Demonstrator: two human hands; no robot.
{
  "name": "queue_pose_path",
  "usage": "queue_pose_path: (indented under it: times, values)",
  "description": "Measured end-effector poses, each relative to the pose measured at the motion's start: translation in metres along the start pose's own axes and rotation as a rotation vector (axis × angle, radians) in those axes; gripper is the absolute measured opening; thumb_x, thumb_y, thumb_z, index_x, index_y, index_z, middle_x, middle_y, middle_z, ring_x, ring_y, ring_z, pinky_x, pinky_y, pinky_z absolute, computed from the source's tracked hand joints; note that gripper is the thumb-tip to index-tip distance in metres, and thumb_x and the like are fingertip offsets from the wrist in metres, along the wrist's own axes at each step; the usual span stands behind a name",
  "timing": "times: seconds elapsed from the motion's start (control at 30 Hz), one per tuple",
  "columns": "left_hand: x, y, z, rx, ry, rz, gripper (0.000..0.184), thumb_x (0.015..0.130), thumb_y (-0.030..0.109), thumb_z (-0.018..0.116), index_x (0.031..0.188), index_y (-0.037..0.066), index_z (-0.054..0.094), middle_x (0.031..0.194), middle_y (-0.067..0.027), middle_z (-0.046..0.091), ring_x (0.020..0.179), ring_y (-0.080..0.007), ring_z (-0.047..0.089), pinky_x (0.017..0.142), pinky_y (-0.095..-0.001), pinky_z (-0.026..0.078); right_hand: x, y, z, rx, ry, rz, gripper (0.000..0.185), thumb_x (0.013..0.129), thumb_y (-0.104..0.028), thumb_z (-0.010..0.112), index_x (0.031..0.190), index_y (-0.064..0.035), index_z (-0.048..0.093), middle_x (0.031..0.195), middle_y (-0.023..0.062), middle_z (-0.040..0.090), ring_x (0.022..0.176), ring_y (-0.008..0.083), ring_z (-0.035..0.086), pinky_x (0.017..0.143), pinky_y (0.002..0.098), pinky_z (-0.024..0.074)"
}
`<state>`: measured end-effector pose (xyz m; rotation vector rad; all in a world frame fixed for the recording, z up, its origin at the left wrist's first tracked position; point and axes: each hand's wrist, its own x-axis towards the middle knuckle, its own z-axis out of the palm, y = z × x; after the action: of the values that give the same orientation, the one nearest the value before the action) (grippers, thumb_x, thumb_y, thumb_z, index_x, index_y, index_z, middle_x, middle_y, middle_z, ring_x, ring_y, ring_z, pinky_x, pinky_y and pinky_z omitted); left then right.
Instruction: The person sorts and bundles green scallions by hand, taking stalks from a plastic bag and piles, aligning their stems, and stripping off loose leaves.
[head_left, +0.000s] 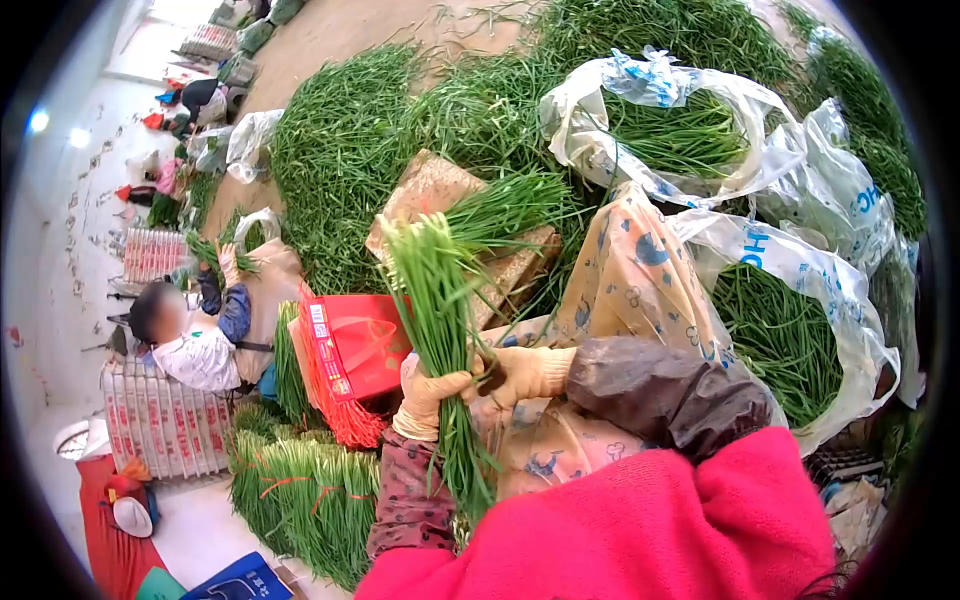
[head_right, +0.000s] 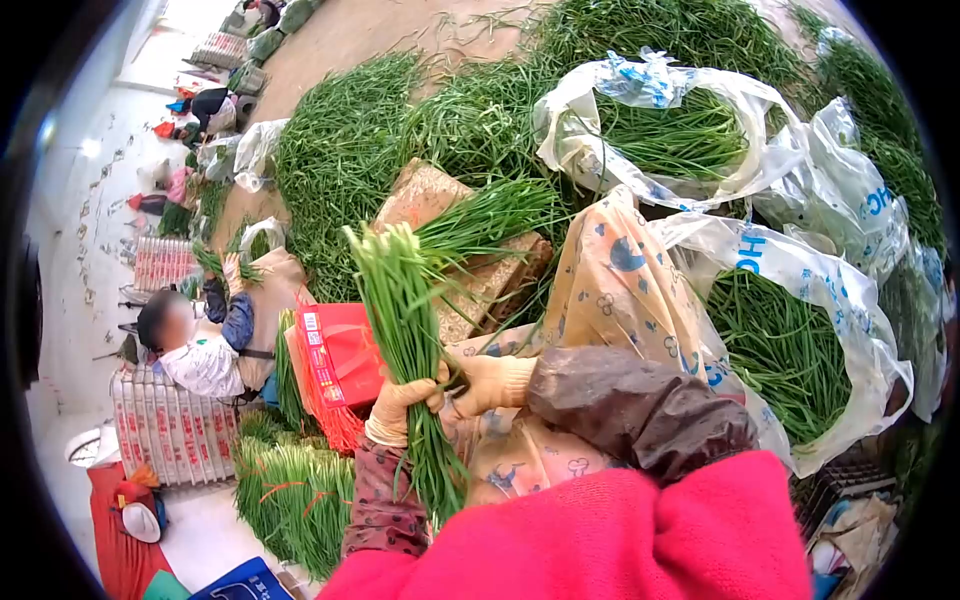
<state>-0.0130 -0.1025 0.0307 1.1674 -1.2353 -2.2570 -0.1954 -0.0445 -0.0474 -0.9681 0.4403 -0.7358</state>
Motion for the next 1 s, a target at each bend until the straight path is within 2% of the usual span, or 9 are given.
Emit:
queue_pose_path:
  times: [0.17,0.3,0.37,0.63,0.67,0.77,0.83,0.9,1.0]
  values:
    - [-0.029,-0.012,0.021,0.045,0.019,-0.181,0.043,0.076,0.005,0.074,0.115,0.0,0.056,0.088,-0.006,0.062,0.065,-0.0126,0.057,0.056,-0.0251,0.046,0.008,-0.003,-0.005,0.834,0.153,-0.334,0.052,0.082,-0.029,0.074,0.125,-0.0102,0.052,0.111,0.0061,0.064,0.105,0.0227,0.059,0.089,0.042,0.0499]
    - [-0.045,-0.035,0.023,0.127,-0.031,-0.279,0.048,0.078,0.004,0.073,0.121,0.0,0.053,0.094,-0.0064,0.063,0.066,-0.0123,0.057,0.057,-0.0257,0.047,0.004,-0.001,-0.035,1.088,0.494,-0.196,0.037,0.084,-0.031,0.072,0.112,-0.0094,0.062,0.097,0.0063,0.067,0.088,0.0213,0.064,0.075,0.0391,0.054]
    - [-0.047,-0.047,0.031,0.053,-0.058,-0.273,0.051,0.078,0.004,0.073,0.124,0.001,0.052,0.098,-0.0067,0.063,0.068,-0.0121,0.058,0.058,-0.0259,0.048,0.017,-0.019,-0.037,0.968,1.043,-0.277,0.026,0.098,-0.027,0.051,0.113,-0.0082,0.06,0.087,0.0033,0.062,0.077,0.0154,0.06,0.067,0.0327,0.0529]
    - [-0.068,-0.087,0.038,-0.167,0.168,-0.2,0.055,0.079,-0.002,0.07,0.13,0.003,0.05,0.118,-0.0071,0.06,0.103,-0.0179,0.059,0.091,-0.0311,0.048,0.02,-0.009,-0.099,0.361,1.432,-0.114,0.021,0.096,-0.017,0.044,0.093,-0.0066,0.063,0.067,-0.0023,0.054,0.051,0.01,0.045,0.046,0.0247,0.0362]
    - [-0.072,-0.088,0.038,-0.14,0.173,-0.15,0.055,0.078,-0.002,0.071,0.129,0.003,0.05,0.118,-0.0073,0.06,0.103,-0.0181,0.06,0.09,-0.0313,0.048,0.022,0.008,-0.134,0.61,1.429,-0.355,0.021,0.095,-0.016,0.044,0.097,-0.0059,0.062,0.069,-0.0002,0.055,0.052,0.0117,0.047,0.047,0.0255,0.0378]
    - [-0.083,-0.086,0.034,-0.171,0.202,-0.123,0.061,0.075,-0.002,0.074,0.13,0.004,0.048,0.117,-0.0069,0.06,0.103,-0.0185,0.059,0.089,-0.0316,0.049,-0.036,0.032,-0.219,0.989,0.595,-0.562,0.025,0.097,-0.026,0.047,0.1,-0.0064,0.061,0.077,0.0038,0.058,0.059,0.0179,0.054,0.049,0.0309,0.0442]
    - [-0.084,-0.098,0.023,-0.13,0.317,0.056,0.066,0.075,-0.002,0.075,0.133,0.006,0.045,0.118,-0.0058,0.059,0.103,-0.0182,0.059,0.089,-0.0309,0.049,-0.024,-0.026,-0.175,0.407,1.219,-0.352,0.027,0.096,-0.031,0.053,0.109,-0.0097,0.063,0.073,0.0029,0.056,0.059,0.0109,0.051,0.047,0.0262,0.0391]
    - [-0.088,-0.103,0.013,-0.209,0.345,-0.105,0.07,0.074,-0.002,0.075,0.135,0.008,0.043,0.118,-0.0049,0.057,0.103,-0.0179,0.058,0.088,-0.031,0.049,-0.027,-0.076,-0.108,-0.037,1.018,-0.032,0.031,0.093,-0.032,0.059,0.113,-0.0092,0.063,0.082,0.0049,0.061,0.068,0.0145,0.057,0.056,0.0291,0.047]
    - [-0.079,-0.084,0.028,-0.272,0.359,-0.088,0.053,0.078,0.001,0.07,0.126,0.007,0.046,0.091,-0.0099,0.062,0.055,-0.0164,0.055,0.045,-0.0277,0.044,-0.009,-0.058,-0.044,-0.472,0.642,-0.027,0.056,0.081,-0.039,0.071,0.125,-0.0067,0.055,0.09,0.0118,0.067,0.081,0.0242,0.064,0.071,0.0353,0.0515]
